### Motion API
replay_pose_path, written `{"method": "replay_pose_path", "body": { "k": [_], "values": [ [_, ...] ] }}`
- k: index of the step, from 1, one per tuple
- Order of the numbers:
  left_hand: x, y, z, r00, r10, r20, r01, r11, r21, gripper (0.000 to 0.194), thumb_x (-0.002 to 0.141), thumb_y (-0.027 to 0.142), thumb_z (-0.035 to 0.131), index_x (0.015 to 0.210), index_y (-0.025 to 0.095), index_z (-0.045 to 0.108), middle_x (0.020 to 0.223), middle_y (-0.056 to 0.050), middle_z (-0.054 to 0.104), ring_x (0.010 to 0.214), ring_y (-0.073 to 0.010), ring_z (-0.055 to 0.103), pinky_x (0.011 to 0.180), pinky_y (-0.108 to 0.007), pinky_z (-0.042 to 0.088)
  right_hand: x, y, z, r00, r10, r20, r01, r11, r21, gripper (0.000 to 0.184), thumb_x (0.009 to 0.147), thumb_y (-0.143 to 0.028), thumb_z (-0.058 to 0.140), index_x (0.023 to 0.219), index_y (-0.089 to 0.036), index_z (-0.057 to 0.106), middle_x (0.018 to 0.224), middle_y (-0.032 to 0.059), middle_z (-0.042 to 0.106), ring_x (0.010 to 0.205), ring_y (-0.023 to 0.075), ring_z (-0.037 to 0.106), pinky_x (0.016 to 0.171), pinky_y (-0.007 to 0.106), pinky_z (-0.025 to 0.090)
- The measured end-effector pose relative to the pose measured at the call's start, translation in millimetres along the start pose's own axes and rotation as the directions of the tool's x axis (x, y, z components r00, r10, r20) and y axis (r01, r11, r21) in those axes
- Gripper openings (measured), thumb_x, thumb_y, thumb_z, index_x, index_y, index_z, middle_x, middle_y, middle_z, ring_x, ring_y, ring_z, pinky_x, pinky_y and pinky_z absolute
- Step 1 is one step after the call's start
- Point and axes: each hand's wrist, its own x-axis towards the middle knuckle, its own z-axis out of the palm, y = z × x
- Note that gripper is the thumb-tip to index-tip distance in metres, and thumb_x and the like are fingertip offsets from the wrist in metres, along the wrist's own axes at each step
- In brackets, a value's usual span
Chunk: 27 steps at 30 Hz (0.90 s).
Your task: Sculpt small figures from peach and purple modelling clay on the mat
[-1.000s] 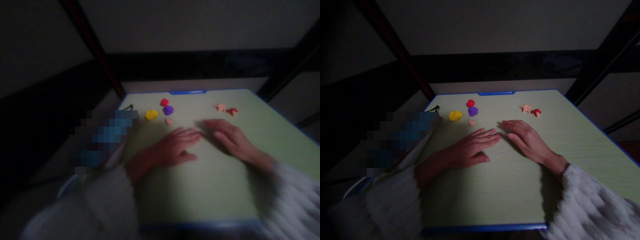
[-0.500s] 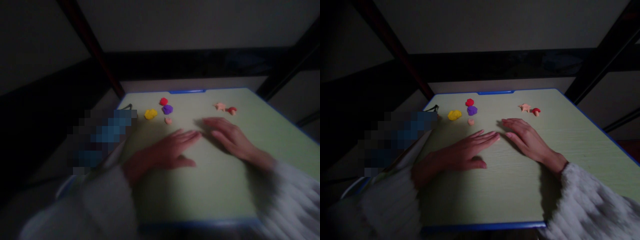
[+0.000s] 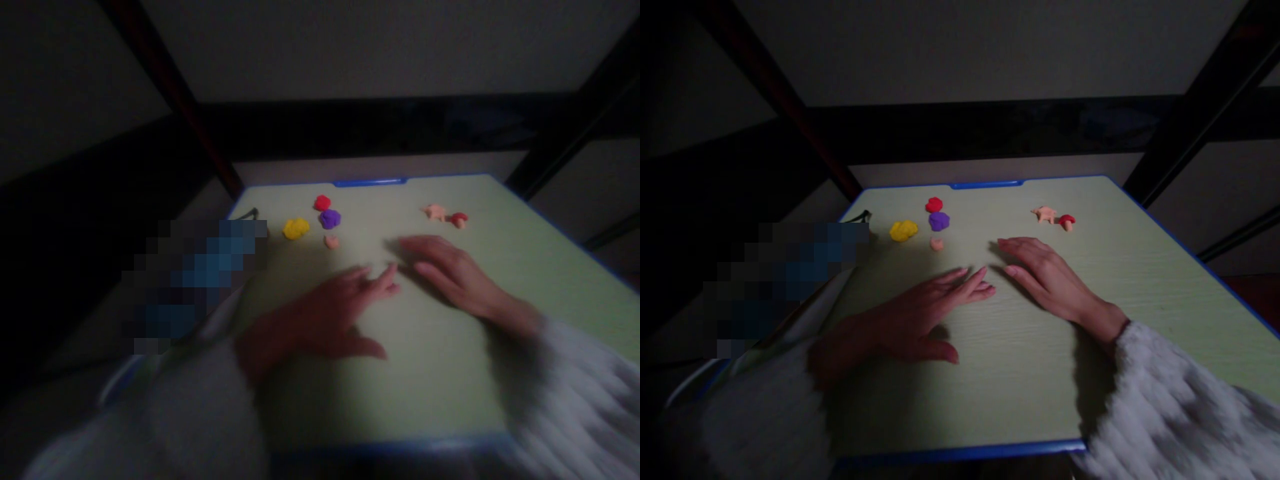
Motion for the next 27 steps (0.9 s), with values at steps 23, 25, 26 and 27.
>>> {"method": "replay_pose_path", "body": {
  "k": [23, 25, 26, 27],
  "values": [
    [11.5, -15.7, 2.7, 0.996, 0.056, -0.074, -0.066, 0.987, -0.144, 0.094, 0.082, 0.064, 0.032, 0.141, 0.011, -0.017, 0.140, -0.016, 0.041, 0.140, -0.0218, 0.017, 0.113, -0.048, 0.009, 1.0, 2.4, 3.1, 0.999, -0.002, 0.034, 0.002, 1.000, 0.010, 0.042, 0.092, -0.038, 0.038, 0.128, -0.017, 0.047, 0.126, 0.0125, 0.056, 0.116, 0.0261, 0.051, 0.096, 0.046, 0.043],
    [12.3, -16.7, 2.7, 0.997, 0.017, -0.078, -0.027, 0.991, -0.129, 0.089, 0.084, 0.062, 0.029, 0.141, 0.011, -0.017, 0.143, -0.016, 0.035, 0.140, -0.0228, 0.015, 0.113, -0.049, 0.008, 1.2, 2.3, 3.0, 0.999, -0.009, 0.038, 0.008, 1.000, 0.009, 0.042, 0.092, -0.038, 0.039, 0.128, -0.018, 0.047, 0.126, 0.0120, 0.056, 0.116, 0.0260, 0.050, 0.096, 0.046, 0.043],
    [12.6, -17.0, 2.8, 0.997, -0.003, -0.077, -0.006, 0.993, -0.116, 0.087, 0.085, 0.060, 0.029, 0.142, 0.012, -0.016, 0.145, -0.016, 0.031, 0.140, -0.0234, 0.013, 0.113, -0.049, 0.008, 1.3, 2.3, 3.0, 0.999, -0.009, 0.038, 0.009, 1.000, 0.007, 0.042, 0.092, -0.038, 0.039, 0.128, -0.019, 0.047, 0.126, 0.0119, 0.056, 0.116, 0.0259, 0.050, 0.096, 0.046, 0.043],
    [12.7, -17.1, 2.9, 0.997, -0.015, -0.074, 0.007, 0.995, -0.104, 0.086, 0.085, 0.060, 0.029, 0.142, 0.012, -0.016, 0.146, -0.015, 0.029, 0.140, -0.0239, 0.012, 0.113, -0.049, 0.008, 1.3, 2.5, 3.1, 0.999, -0.007, 0.039, 0.007, 1.000, 0.005, 0.042, 0.093, -0.038, 0.038, 0.129, -0.019, 0.047, 0.126, 0.0118, 0.056, 0.116, 0.0258, 0.051, 0.096, 0.046, 0.043]
  ]
}}
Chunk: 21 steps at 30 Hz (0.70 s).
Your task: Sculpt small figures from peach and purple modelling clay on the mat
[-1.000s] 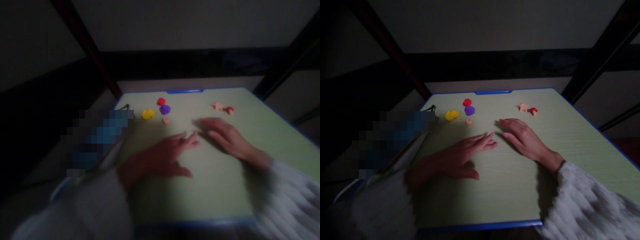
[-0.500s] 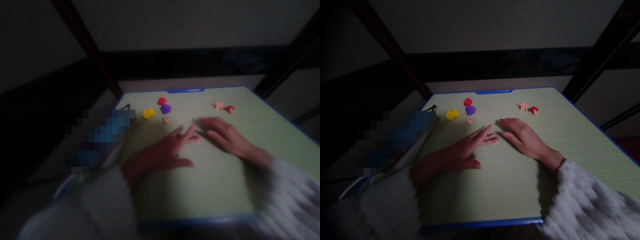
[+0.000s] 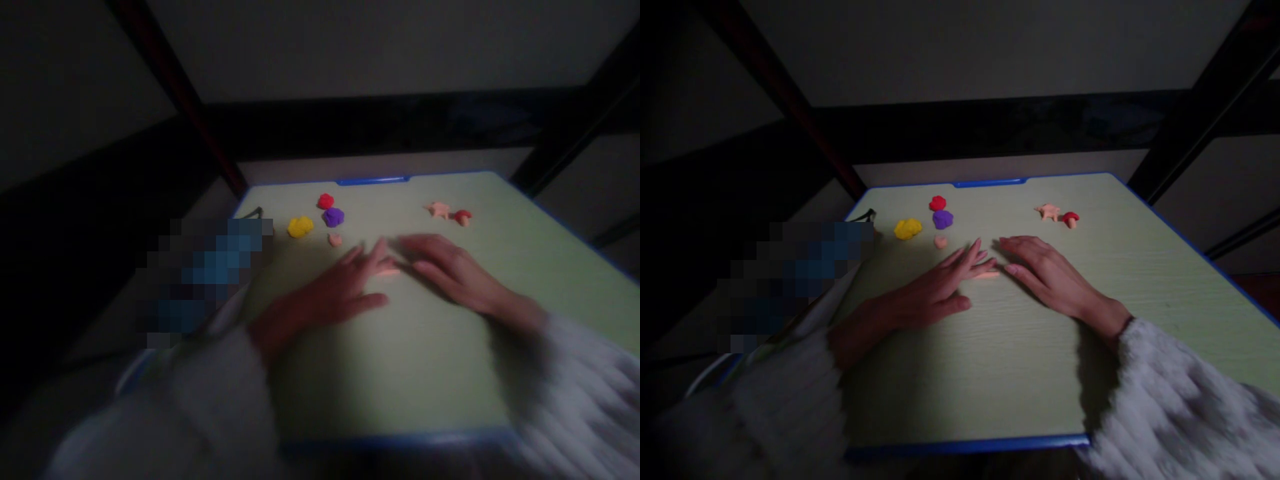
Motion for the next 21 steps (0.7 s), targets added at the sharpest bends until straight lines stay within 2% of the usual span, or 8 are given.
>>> {"method": "replay_pose_path", "body": {
  "k": [5, 10, 14, 16, 21],
  "values": [
    [0.1, 1.9, 0.2, 0.999, 0.025, 0.037, -0.026, 1.000, 0.017, 0.088, 0.085, 0.060, 0.031, 0.142, 0.012, -0.014, 0.145, -0.014, 0.033, 0.141, -0.0239, 0.011, 0.114, -0.048, 0.009, 0.2, 2.0, 0.9, 1.000, 0.005, 0.001, -0.005, 1.000, -0.001, 0.043, 0.092, -0.038, 0.039, 0.128, -0.016, 0.047, 0.126, 0.0128, 0.057, 0.116, 0.0254, 0.051, 0.096, 0.046, 0.042],
    [0.7, 4.9, -1.5, 0.998, -0.041, 0.040, 0.040, 0.999, 0.030, 0.086, 0.085, 0.058, 0.032, 0.143, 0.010, -0.009, 0.147, -0.014, 0.029, 0.140, -0.0275, 0.010, 0.113, -0.049, 0.011, 0.2, 0.9, 0.7, 1.000, 0.006, 0.006, -0.006, 1.000, -0.001, 0.042, 0.092, -0.038, 0.039, 0.127, -0.017, 0.048, 0.125, 0.0129, 0.057, 0.115, 0.0260, 0.052, 0.095, 0.045, 0.043],
    [-3.3, 7.7, -1.9, 0.999, 0.004, 0.048, -0.003, 1.000, -0.004, 0.087, 0.083, 0.059, 0.037, 0.145, 0.014, -0.003, 0.144, -0.011, 0.036, 0.140, -0.0270, 0.012, 0.114, -0.047, 0.012, 0.4, -0.6, -0.1, 1.000, -0.003, 0.005, 0.003, 1.000, -0.003, 0.041, 0.093, -0.037, 0.039, 0.126, -0.016, 0.049, 0.124, 0.0129, 0.058, 0.114, 0.0255, 0.052, 0.095, 0.045, 0.043],
    [-5.6, 6.2, -1.2, 0.999, 0.032, 0.015, -0.031, 0.999, -0.033, 0.087, 0.082, 0.058, 0.041, 0.145, 0.017, -0.003, 0.144, -0.011, 0.037, 0.140, -0.0261, 0.015, 0.114, -0.047, 0.014, 0.7, -0.5, -0.5, 1.000, -0.010, 0.003, 0.010, 1.000, 0.000, 0.040, 0.093, -0.036, 0.039, 0.126, -0.015, 0.049, 0.124, 0.0128, 0.058, 0.115, 0.0250, 0.052, 0.096, 0.044, 0.043],
    [-11.1, -3.8, 1.2, 0.990, 0.080, -0.117, -0.094, 0.988, -0.123, 0.092, 0.079, 0.052, 0.052, 0.144, 0.022, -0.006, 0.149, -0.014, 0.025, 0.138, -0.0265, 0.023, 0.111, -0.048, 0.020, -0.5, -2.6, -1.5, 1.000, -0.015, 0.003, 0.015, 1.000, -0.010, 0.041, 0.094, -0.034, 0.037, 0.126, -0.013, 0.050, 0.127, 0.0132, 0.056, 0.118, 0.0242, 0.050, 0.099, 0.044, 0.041]
  ]
}}
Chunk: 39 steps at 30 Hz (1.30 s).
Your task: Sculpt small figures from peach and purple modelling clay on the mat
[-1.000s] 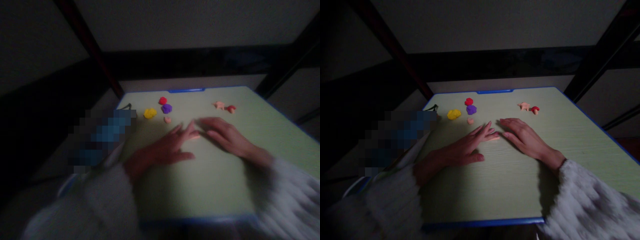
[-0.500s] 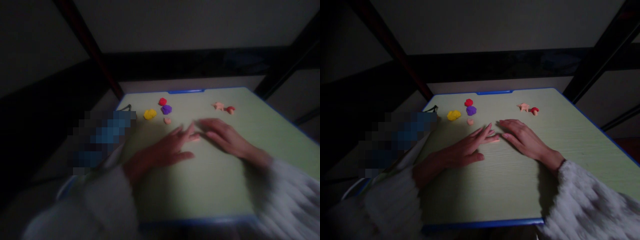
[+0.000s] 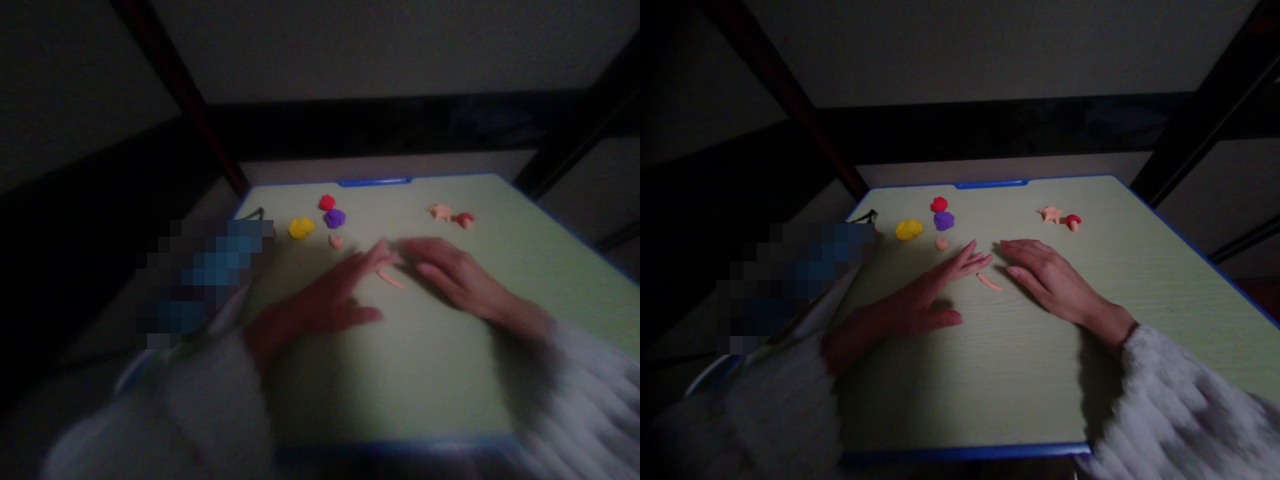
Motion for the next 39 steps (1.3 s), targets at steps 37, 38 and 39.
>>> {"method": "replay_pose_path", "body": {
  "k": [37, 38, 39],
  "values": [
    [9.6, -2.0, 3.8, 0.880, -0.112, -0.462, 0.209, 0.964, 0.165, 0.060, 0.086, 0.037, 0.044, 0.139, 0.019, 0.021, 0.139, -0.014, 0.043, 0.131, -0.0247, 0.036, 0.109, -0.047, 0.024, -13.0, -23.9, 17.3, 0.923, -0.155, 0.352, 0.210, 0.970, -0.124, 0.082, 0.087, -0.061, 0.026, 0.146, -0.009, 0.002, 0.150, 0.0183, 0.015, 0.139, 0.0244, 0.018, 0.112, 0.049, 0.014],
    [9.6, -2.1, 3.7, 0.877, -0.114, -0.467, 0.210, 0.965, 0.158, 0.060, 0.086, 0.037, 0.044, 0.139, 0.019, 0.022, 0.139, -0.014, 0.043, 0.131, -0.0245, 0.036, 0.109, -0.047, 0.024, -12.9, -24.8, 17.0, 0.921, -0.158, 0.357, 0.211, 0.970, -0.116, 0.082, 0.087, -0.061, 0.027, 0.146, -0.009, 0.002, 0.150, 0.0183, 0.015, 0.139, 0.0244, 0.018, 0.112, 0.049, 0.013],
    [9.7, -2.1, 3.6, 0.873, -0.120, -0.474, 0.214, 0.965, 0.150, 0.059, 0.086, 0.037, 0.044, 0.139, 0.019, 0.022, 0.138, -0.014, 0.044, 0.131, -0.0244, 0.036, 0.109, -0.046, 0.025, -12.7, -25.1, 16.8, 0.925, -0.145, 0.351, 0.198, 0.973, -0.119, 0.081, 0.088, -0.060, 0.027, 0.146, -0.010, 0.002, 0.150, 0.0179, 0.015, 0.138, 0.0243, 0.019, 0.112, 0.049, 0.012]
  ]
}}
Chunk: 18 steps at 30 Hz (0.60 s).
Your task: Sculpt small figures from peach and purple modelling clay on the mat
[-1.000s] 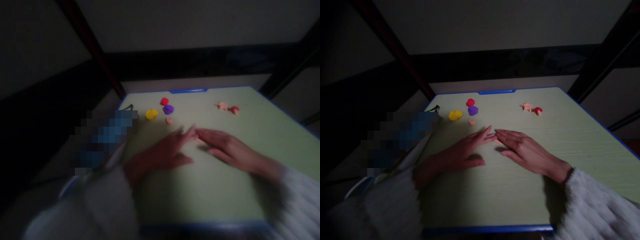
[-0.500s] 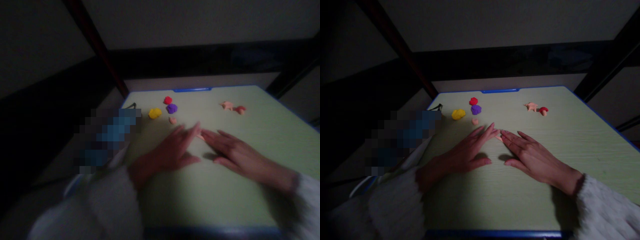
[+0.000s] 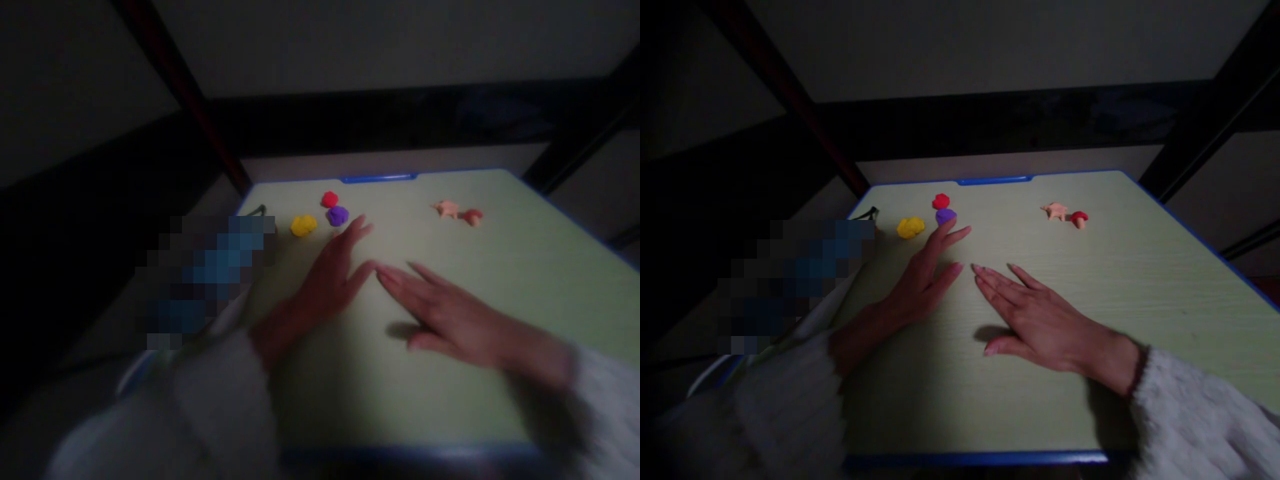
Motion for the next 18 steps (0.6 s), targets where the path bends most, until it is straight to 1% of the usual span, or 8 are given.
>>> {"method": "replay_pose_path", "body": {
  "k": [3, 6, 10, 13, 16, 18],
  "values": [
    [0.3, -0.3, -0.1, 1.000, -0.028, -0.011, 0.027, 1.000, -0.012, 0.059, 0.086, 0.037, 0.045, 0.138, 0.017, 0.024, 0.137, -0.015, 0.045, 0.130, -0.0242, 0.037, 0.109, -0.045, 0.026, 0.9, 0.9, 0.9, 0.999, 0.040, -0.028, -0.040, 0.999, 0.000, 0.079, 0.088, -0.058, 0.031, 0.146, -0.012, 0.003, 0.150, 0.0173, 0.017, 0.138, 0.0245, 0.020, 0.112, 0.049, 0.011],
    [0.3, -0.9, 0.2, 0.999, -0.033, -0.021, 0.032, 0.999, -0.023, 0.058, 0.087, 0.037, 0.044, 0.138, 0.017, 0.024, 0.138, -0.015, 0.044, 0.131, -0.0244, 0.037, 0.108, -0.045, 0.028, 2.3, 1.1, 2.7, 1.000, -0.015, 0.004, 0.015, 1.000, 0.017, 0.084, 0.086, -0.062, 0.030, 0.146, -0.011, 0.002, 0.151, 0.0173, 0.013, 0.139, 0.0248, 0.018, 0.113, 0.048, 0.013],
    [0.1, -2.7, 1.0, 0.999, -0.018, -0.036, 0.018, 1.000, -0.016, 0.058, 0.087, 0.036, 0.045, 0.138, 0.018, 0.024, 0.139, -0.014, 0.043, 0.131, -0.0242, 0.037, 0.107, -0.046, 0.029, 3.6, 0.7, 2.6, 0.999, 0.033, -0.026, -0.034, 0.999, -0.010, 0.080, 0.088, -0.058, 0.031, 0.146, -0.011, 0.001, 0.150, 0.0183, 0.016, 0.138, 0.0240, 0.020, 0.112, 0.049, 0.012],
    [0.2, -4.3, 1.5, 0.999, -0.006, -0.039, 0.005, 1.000, -0.017, 0.057, 0.087, 0.036, 0.044, 0.138, 0.020, 0.023, 0.139, -0.014, 0.043, 0.131, -0.0247, 0.037, 0.107, -0.047, 0.030, 4.4, -0.4, 2.1, 1.000, -0.022, -0.003, 0.022, 1.000, 0.017, 0.082, 0.087, -0.060, 0.032, 0.146, -0.012, 0.002, 0.150, 0.0173, 0.015, 0.138, 0.0245, 0.019, 0.112, 0.049, 0.012],
    [0.5, -4.9, 1.9, 0.999, 0.000, -0.043, -0.001, 1.000, -0.024, 0.057, 0.087, 0.036, 0.044, 0.138, 0.020, 0.023, 0.138, -0.014, 0.044, 0.130, -0.0246, 0.038, 0.106, -0.047, 0.031, 4.8, -1.8, 2.9, 0.999, 0.008, -0.033, -0.007, 1.000, 0.017, 0.079, 0.088, -0.057, 0.033, 0.146, -0.013, 0.001, 0.150, 0.0166, 0.016, 0.138, 0.0248, 0.020, 0.112, 0.051, 0.014],
    [0.9, -4.3, 1.7, 0.999, -0.011, -0.039, 0.010, 1.000, -0.022, 0.057, 0.087, 0.036, 0.044, 0.138, 0.019, 0.024, 0.138, -0.014, 0.044, 0.130, -0.0244, 0.037, 0.107, -0.047, 0.031, 4.2, -0.9, 3.6, 1.000, 0.008, -0.021, -0.008, 1.000, 0.023, 0.080, 0.087, -0.059, 0.033, 0.146, -0.014, 0.002, 0.150, 0.0165, 0.016, 0.138, 0.0260, 0.021, 0.111, 0.052, 0.014]
  ]
}}
